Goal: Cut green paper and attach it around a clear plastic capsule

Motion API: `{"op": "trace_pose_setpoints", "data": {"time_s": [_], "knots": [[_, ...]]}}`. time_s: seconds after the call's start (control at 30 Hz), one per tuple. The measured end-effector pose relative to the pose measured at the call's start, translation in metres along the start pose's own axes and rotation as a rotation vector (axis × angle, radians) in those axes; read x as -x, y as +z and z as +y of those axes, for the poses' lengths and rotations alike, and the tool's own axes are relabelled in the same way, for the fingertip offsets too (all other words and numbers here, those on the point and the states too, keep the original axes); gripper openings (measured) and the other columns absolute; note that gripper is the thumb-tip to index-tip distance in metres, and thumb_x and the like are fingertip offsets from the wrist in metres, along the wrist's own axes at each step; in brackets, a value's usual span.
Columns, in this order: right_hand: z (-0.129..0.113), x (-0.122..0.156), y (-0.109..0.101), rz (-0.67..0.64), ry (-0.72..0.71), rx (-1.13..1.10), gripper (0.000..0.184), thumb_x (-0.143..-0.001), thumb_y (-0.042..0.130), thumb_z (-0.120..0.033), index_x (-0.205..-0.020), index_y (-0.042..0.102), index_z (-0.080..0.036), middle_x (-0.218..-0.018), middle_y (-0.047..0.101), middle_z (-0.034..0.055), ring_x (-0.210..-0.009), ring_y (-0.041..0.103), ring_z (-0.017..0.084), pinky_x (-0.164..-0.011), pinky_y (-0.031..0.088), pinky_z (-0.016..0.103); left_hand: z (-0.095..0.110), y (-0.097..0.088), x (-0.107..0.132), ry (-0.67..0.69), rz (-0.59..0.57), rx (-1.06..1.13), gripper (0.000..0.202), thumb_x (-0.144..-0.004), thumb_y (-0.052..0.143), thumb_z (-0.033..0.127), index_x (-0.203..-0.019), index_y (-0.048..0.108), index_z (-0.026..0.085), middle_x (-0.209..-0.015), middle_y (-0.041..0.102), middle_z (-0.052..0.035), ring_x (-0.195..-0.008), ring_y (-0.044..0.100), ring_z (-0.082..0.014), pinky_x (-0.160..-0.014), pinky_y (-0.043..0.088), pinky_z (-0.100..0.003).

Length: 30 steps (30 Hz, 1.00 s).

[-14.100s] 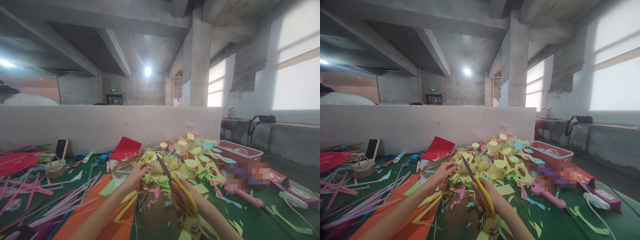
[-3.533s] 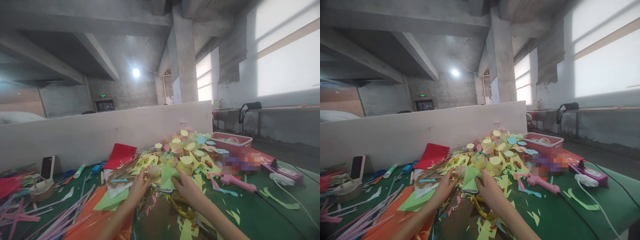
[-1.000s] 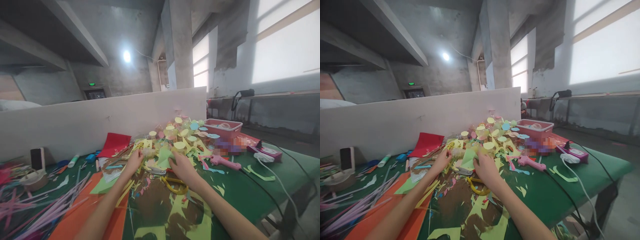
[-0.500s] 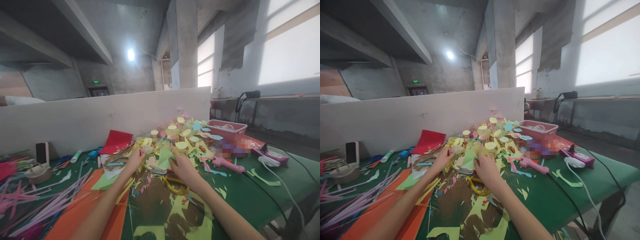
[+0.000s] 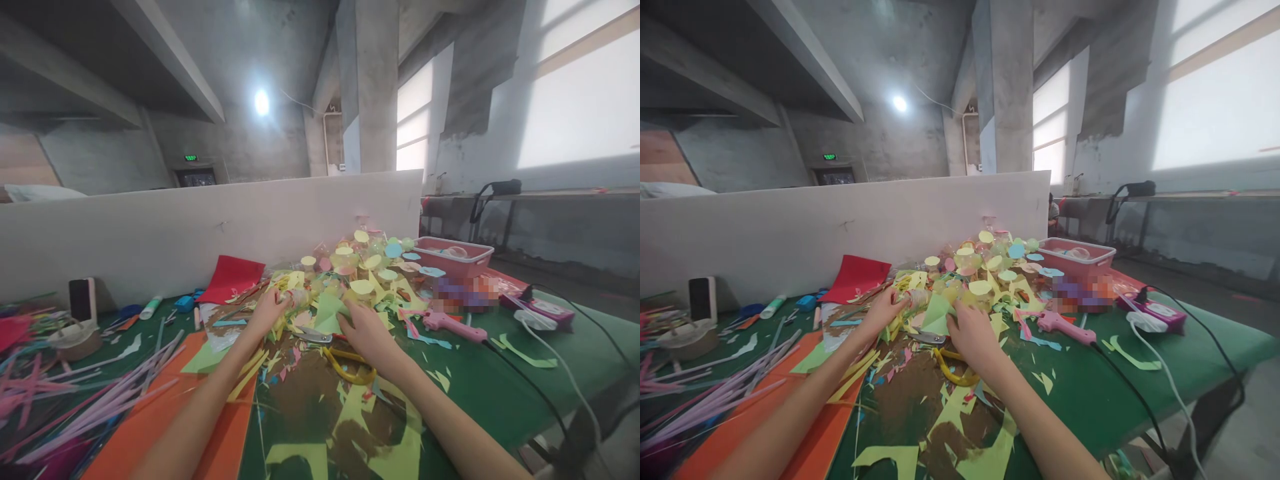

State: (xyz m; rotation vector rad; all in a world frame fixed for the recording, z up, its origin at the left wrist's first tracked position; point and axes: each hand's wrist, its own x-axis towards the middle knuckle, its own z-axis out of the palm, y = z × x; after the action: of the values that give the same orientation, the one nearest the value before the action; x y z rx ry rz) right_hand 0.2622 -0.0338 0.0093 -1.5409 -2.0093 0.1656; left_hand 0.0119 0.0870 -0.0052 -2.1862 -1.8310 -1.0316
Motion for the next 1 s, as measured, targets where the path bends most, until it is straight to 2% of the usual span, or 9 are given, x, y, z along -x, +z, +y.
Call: {"op": "trace_pose_setpoints", "data": {"time_s": [0.1, 0.23, 0.33, 0.4, 0.53, 0.67, 0.87, 0.93, 1.0], "knots": [[0.001, 0.000, -0.001, -0.016, 0.011, -0.045, 0.016, -0.097, 0.042, -0.023, -0.099, 0.056, -0.016, -0.087, 0.066, 0.0083, -0.085, 0.060, 0.023, -0.067, 0.033, 0.028, -0.003, -0.011, -0.007, 0.012, 0.042, -0.029, 0.023, -0.082, 0.052, 0.035, -0.065, 0.041, 0.023, -0.059, 0.046, 0.0030, -0.060, 0.048, -0.0176, -0.059, 0.031, -0.028], [0.005, 0.004, -0.001, -0.129, -0.014, -0.226, 0.014, -0.093, 0.048, -0.028, -0.102, 0.054, -0.019, -0.073, 0.059, 0.0001, -0.065, 0.055, 0.017, -0.055, 0.028, 0.025, -0.004, -0.024, -0.015, 0.054, 0.149, -0.087, 0.015, -0.085, 0.046, 0.028, -0.073, 0.051, 0.021, -0.076, 0.054, -0.0046, -0.084, 0.053, -0.0244, -0.079, 0.038, -0.035], [0.005, 0.009, 0.000, -0.299, -0.079, -0.413, 0.021, -0.092, 0.053, -0.038, -0.105, 0.053, -0.022, -0.070, 0.057, -0.0037, -0.055, 0.052, 0.014, -0.050, 0.028, 0.023, 0.001, -0.030, -0.017, 0.092, 0.215, -0.115, 0.014, -0.086, 0.049, 0.029, -0.080, 0.057, 0.019, -0.092, 0.055, -0.0100, -0.099, 0.051, -0.0286, -0.090, 0.037, -0.043], [0.003, 0.010, 0.001, -0.342, -0.101, -0.418, 0.030, -0.091, 0.054, -0.050, -0.104, 0.054, -0.023, -0.070, 0.059, -0.0031, -0.056, 0.054, 0.014, -0.050, 0.029, 0.023, 0.009, -0.033, -0.015, 0.127, 0.243, -0.118, 0.014, -0.087, 0.051, 0.029, -0.084, 0.060, 0.019, -0.099, 0.053, -0.0119, -0.103, 0.050, -0.0297, -0.093, 0.037, -0.045], [0.000, 0.007, -0.002, -0.160, -0.064, -0.157, 0.036, -0.093, 0.050, -0.055, -0.099, 0.058, -0.020, -0.071, 0.065, 0.0020, -0.070, 0.060, 0.020, -0.058, 0.030, 0.025, 0.029, -0.035, -0.011, 0.201, 0.269, -0.101, 0.013, -0.089, 0.050, 0.026, -0.092, 0.061, 0.019, -0.107, 0.050, -0.0131, -0.104, 0.050, -0.0288, -0.093, 0.041, -0.045], [0.012, -0.001, -0.013, 0.080, 0.072, 0.021, 0.029, -0.099, 0.041, -0.040, -0.092, 0.060, -0.019, -0.074, 0.068, 0.0049, -0.073, 0.062, 0.021, -0.062, 0.032, 0.028, 0.047, -0.039, -0.008, 0.304, 0.293, -0.016, 0.010, -0.090, 0.048, 0.020, -0.094, 0.057, 0.019, -0.114, 0.045, -0.0123, -0.104, 0.051, -0.0248, -0.094, 0.043, -0.041], [0.047, -0.006, -0.033, 0.525, 0.215, 0.149, 0.018, -0.095, 0.041, -0.025, -0.093, 0.058, -0.018, -0.094, 0.067, 0.0094, -0.088, 0.060, 0.024, -0.073, 0.037, 0.030, 0.065, -0.046, -0.003, 0.451, 0.254, 0.142, 0.004, -0.090, 0.045, 0.018, -0.089, 0.049, 0.020, -0.117, 0.044, -0.0110, -0.114, 0.050, -0.0229, -0.099, 0.043, -0.041], [0.062, 0.000, -0.041, 0.582, 0.253, 0.196, 0.018, -0.095, 0.041, -0.025, -0.095, 0.058, -0.018, -0.098, 0.066, 0.0104, -0.091, 0.060, 0.025, -0.076, 0.039, 0.031, 0.066, -0.048, -0.002, 0.477, 0.239, 0.151, 0.003, -0.090, 0.046, 0.020, -0.091, 0.049, 0.020, -0.117, 0.045, -0.0105, -0.116, 0.050, -0.0230, -0.100, 0.043, -0.041], [0.081, 0.011, -0.052, 0.537, 0.281, 0.289, 0.019, -0.095, 0.041, -0.025, -0.098, 0.058, -0.018, -0.099, 0.066, 0.0110, -0.093, 0.060, 0.026, -0.077, 0.039, 0.032, 0.066, -0.049, -0.003, 0.473, 0.232, 0.164, 0.010, -0.089, 0.049, 0.023, -0.099, 0.051, 0.020, -0.119, 0.044, -0.0102, -0.115, 0.050, -0.0228, -0.101, 0.043, -0.041]]}}
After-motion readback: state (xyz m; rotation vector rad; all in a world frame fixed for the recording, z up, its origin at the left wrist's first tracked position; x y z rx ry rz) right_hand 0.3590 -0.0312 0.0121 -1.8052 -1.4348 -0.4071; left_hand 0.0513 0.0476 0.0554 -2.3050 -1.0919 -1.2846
